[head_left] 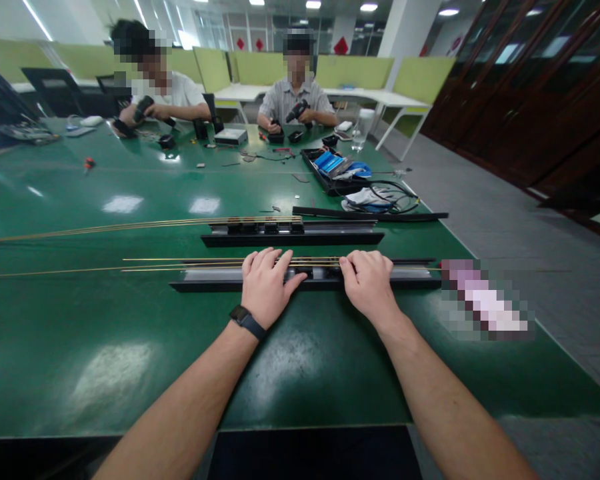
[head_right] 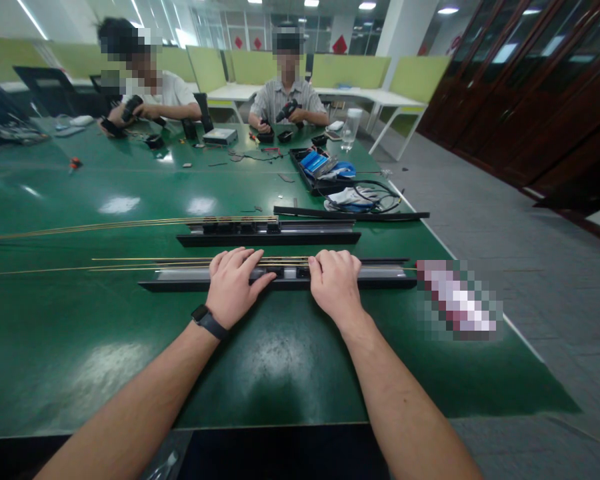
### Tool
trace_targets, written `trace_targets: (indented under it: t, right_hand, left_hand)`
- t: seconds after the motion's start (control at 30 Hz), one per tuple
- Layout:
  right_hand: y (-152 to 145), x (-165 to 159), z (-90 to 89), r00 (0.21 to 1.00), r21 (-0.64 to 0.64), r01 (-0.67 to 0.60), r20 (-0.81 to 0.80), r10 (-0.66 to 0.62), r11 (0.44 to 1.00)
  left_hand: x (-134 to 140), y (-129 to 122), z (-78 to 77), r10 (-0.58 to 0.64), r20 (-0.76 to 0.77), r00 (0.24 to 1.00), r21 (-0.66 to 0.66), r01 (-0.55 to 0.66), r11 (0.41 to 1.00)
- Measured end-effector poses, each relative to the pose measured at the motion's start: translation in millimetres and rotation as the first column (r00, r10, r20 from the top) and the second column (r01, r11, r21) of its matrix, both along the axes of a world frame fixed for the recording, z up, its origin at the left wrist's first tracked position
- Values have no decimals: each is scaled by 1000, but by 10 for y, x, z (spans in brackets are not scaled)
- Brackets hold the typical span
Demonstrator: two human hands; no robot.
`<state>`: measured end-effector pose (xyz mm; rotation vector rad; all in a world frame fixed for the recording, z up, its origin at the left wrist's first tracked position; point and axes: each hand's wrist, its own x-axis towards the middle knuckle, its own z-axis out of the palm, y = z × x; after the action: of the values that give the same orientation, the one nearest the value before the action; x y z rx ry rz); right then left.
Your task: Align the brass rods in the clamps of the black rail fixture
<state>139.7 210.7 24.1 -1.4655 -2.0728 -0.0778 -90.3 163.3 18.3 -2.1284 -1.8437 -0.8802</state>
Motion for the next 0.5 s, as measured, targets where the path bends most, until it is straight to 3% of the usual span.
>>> trace_targets:
  t: [0.5]
  right_hand:
    - [-42, -19, 46, 1000, 4, 4, -15, -4, 1000]
  left_hand:
    - [5, -6, 5, -4, 10, 1000, 13, 4, 1000]
